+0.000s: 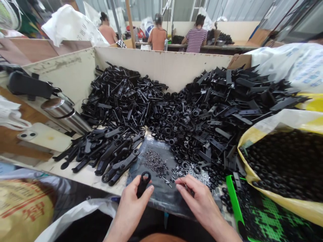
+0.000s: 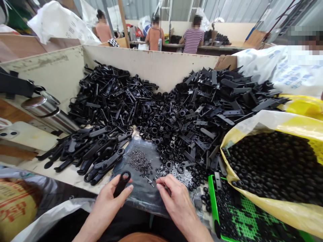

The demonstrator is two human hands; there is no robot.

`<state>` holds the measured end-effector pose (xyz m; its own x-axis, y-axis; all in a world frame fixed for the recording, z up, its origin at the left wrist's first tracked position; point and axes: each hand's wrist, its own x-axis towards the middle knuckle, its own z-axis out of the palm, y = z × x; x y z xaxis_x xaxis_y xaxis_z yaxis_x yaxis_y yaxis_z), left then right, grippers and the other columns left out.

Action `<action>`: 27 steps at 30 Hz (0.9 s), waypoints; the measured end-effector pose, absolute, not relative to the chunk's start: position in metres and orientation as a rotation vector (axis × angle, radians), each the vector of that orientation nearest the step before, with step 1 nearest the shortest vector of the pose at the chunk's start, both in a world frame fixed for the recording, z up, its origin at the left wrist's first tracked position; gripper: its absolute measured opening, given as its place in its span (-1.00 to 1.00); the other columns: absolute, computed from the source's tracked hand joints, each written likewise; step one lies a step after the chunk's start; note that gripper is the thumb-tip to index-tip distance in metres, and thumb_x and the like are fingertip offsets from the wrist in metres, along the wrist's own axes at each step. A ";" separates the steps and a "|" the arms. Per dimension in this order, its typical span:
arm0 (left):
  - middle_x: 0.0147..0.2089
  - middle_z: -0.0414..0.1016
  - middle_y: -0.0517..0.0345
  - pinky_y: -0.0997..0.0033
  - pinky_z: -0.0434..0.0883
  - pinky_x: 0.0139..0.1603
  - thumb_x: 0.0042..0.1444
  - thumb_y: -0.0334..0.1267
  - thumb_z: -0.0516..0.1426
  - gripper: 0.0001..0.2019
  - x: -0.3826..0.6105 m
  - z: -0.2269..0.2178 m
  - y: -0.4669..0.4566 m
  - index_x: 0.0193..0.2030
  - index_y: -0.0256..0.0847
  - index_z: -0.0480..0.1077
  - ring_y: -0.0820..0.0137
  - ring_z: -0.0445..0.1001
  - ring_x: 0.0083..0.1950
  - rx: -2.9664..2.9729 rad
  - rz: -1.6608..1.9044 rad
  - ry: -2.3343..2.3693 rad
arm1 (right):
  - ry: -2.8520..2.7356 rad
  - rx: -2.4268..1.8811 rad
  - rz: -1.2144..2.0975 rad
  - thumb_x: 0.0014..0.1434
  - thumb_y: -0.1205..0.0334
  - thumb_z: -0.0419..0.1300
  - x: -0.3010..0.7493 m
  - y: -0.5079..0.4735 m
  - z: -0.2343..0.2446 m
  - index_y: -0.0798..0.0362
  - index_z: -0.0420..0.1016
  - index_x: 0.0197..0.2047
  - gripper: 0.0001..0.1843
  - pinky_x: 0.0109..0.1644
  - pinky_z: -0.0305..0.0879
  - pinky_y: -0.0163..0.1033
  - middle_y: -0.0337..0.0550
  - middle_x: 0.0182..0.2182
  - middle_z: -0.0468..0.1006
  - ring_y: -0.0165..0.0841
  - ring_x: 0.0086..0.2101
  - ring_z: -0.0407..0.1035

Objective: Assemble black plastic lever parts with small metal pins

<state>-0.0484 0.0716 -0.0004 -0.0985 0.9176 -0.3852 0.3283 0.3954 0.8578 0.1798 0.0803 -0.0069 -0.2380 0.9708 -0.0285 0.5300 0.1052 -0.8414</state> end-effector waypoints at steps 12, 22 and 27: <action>-0.52 0.48 0.11 0.36 0.08 -0.35 0.12 -0.32 0.17 -0.91 -0.031 -0.004 0.108 -0.38 -0.05 0.44 0.16 0.51 -0.40 1.670 0.430 1.901 | -1.925 -1.482 0.875 0.42 0.16 0.03 0.177 0.095 -0.003 -0.04 0.49 -0.23 -0.75 -0.26 0.29 -0.21 -0.14 -0.30 0.55 -0.26 -0.32 0.45; -0.68 0.06 0.49 0.57 -0.03 -0.67 0.01 0.18 0.28 -0.56 -0.027 -0.001 0.086 -0.31 -0.19 0.39 0.60 -0.06 -0.68 0.818 0.742 1.373 | -1.581 -1.359 1.320 0.26 0.03 0.22 0.147 0.096 -0.003 0.03 0.60 -0.34 -0.72 -0.38 0.14 -0.30 -0.27 -0.49 0.42 -0.37 -0.46 0.25; -0.75 0.04 0.55 0.63 -0.14 -0.75 -0.14 0.33 0.31 -0.42 -0.021 -0.008 0.074 -0.34 -0.17 0.32 0.65 -0.12 -0.74 0.679 0.715 1.279 | -1.445 -1.350 1.390 0.20 -0.15 0.25 0.147 0.079 -0.019 0.05 0.61 -0.37 -0.59 -0.42 0.14 -0.31 -0.28 -0.54 0.37 -0.39 -0.49 0.20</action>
<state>-0.0213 0.0739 -0.0079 0.1406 0.7901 -0.5966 -0.0944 0.6105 0.7864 0.1468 0.0794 -0.0190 -0.2036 0.9650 -0.1655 0.2031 -0.1237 -0.9713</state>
